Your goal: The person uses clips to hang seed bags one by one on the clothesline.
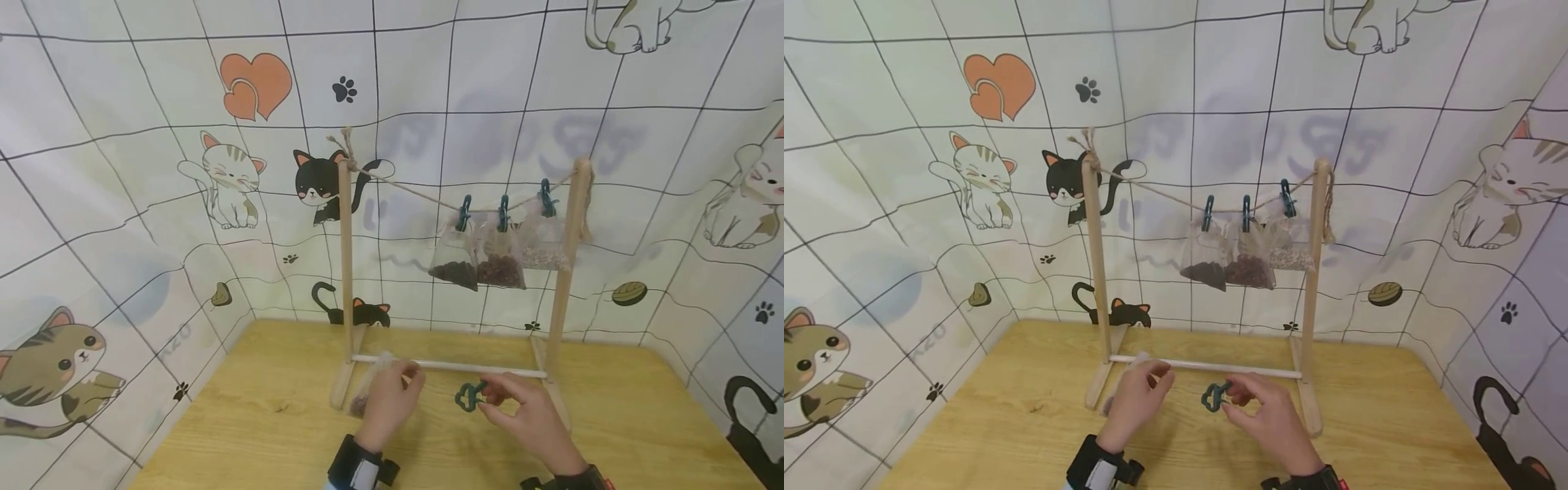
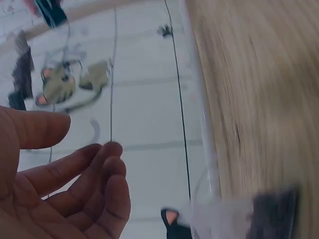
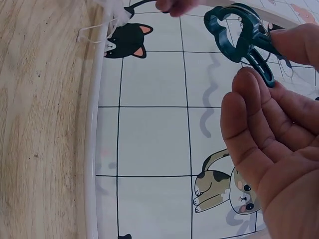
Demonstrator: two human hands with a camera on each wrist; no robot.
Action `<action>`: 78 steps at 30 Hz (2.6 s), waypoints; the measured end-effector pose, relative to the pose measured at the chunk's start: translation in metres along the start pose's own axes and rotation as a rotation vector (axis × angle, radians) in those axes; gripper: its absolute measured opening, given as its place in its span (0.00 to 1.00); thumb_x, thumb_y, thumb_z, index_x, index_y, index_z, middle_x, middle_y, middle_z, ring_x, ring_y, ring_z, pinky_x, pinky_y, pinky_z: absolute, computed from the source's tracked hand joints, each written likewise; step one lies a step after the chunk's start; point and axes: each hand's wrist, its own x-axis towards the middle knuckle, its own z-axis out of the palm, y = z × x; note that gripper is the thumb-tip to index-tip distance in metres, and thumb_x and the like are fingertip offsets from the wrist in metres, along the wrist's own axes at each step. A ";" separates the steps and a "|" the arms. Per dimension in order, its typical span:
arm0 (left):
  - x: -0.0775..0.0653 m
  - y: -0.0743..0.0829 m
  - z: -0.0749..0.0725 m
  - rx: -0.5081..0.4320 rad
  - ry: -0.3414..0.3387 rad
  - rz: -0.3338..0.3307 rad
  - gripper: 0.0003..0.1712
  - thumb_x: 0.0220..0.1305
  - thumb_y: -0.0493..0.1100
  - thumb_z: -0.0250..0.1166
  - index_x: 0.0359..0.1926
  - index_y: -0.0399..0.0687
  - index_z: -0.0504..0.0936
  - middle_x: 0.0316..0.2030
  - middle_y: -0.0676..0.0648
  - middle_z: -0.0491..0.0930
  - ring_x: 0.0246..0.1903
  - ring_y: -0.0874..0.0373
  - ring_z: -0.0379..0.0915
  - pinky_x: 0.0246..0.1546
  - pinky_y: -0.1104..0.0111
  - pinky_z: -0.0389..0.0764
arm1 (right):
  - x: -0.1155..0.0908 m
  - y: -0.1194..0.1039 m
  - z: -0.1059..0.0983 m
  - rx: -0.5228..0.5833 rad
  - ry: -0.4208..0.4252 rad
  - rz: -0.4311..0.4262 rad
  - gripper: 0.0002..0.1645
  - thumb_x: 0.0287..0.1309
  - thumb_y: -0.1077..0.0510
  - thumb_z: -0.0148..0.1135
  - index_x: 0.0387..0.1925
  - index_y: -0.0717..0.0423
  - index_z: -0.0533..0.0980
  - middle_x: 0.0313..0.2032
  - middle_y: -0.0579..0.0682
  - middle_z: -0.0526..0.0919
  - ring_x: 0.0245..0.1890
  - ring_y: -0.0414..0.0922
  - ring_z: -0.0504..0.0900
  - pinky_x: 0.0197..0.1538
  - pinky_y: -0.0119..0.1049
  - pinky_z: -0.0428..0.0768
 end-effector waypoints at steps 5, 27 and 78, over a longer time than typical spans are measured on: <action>0.013 -0.026 -0.010 0.184 0.122 -0.052 0.14 0.67 0.38 0.68 0.50 0.33 0.85 0.43 0.39 0.85 0.39 0.47 0.82 0.37 0.57 0.83 | 0.000 -0.002 -0.002 -0.020 -0.021 0.077 0.24 0.45 0.70 0.79 0.47 0.57 0.85 0.31 0.41 0.87 0.30 0.30 0.81 0.31 0.34 0.83; 0.033 -0.077 -0.012 0.298 0.031 -0.174 0.14 0.63 0.35 0.66 0.47 0.28 0.84 0.36 0.33 0.84 0.30 0.46 0.79 0.30 0.54 0.82 | -0.002 -0.002 -0.004 -0.091 0.004 0.182 0.13 0.52 0.70 0.74 0.36 0.51 0.87 0.28 0.40 0.89 0.25 0.29 0.80 0.25 0.29 0.75; 0.076 0.035 -0.110 -0.070 -0.002 0.163 0.02 0.64 0.35 0.72 0.35 0.40 0.91 0.28 0.47 0.87 0.25 0.61 0.78 0.28 0.71 0.79 | 0.120 -0.047 -0.062 -0.158 0.249 -0.287 0.13 0.45 0.74 0.76 0.34 0.60 0.87 0.26 0.50 0.87 0.24 0.42 0.82 0.25 0.25 0.69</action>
